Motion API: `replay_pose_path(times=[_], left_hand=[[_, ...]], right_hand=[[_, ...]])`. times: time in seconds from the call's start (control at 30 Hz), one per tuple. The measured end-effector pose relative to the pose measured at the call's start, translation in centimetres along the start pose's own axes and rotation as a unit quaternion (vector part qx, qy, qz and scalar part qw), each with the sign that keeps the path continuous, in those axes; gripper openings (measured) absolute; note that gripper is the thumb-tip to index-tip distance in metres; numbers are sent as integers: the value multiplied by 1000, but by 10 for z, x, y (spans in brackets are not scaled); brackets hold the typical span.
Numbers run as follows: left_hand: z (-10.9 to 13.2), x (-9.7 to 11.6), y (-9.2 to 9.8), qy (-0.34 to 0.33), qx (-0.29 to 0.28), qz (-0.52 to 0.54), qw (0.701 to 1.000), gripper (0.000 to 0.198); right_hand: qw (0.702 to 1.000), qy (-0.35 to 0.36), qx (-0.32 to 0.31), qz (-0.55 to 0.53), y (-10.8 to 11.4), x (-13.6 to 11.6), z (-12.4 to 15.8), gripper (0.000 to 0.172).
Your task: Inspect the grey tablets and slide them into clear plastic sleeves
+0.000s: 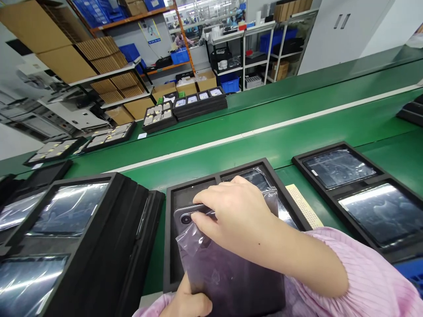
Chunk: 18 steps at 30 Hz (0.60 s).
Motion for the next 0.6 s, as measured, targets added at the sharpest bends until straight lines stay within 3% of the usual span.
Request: replay_pose_path(times=[0.6], left_hand=[[5, 2, -7, 35, 6, 3, 999, 35]], right_hand=[[1000, -21, 1, -12, 2, 4, 2, 12]])
Point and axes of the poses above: each hand's wrist, its own z-axis away from the middle knuckle, its own y-axis out of the back of the hand, x = y × z, the point moved 10 cm from there along -z, towards the middle knuckle, and after that the axes turned 1 degree about y, right-handed, at the moved point
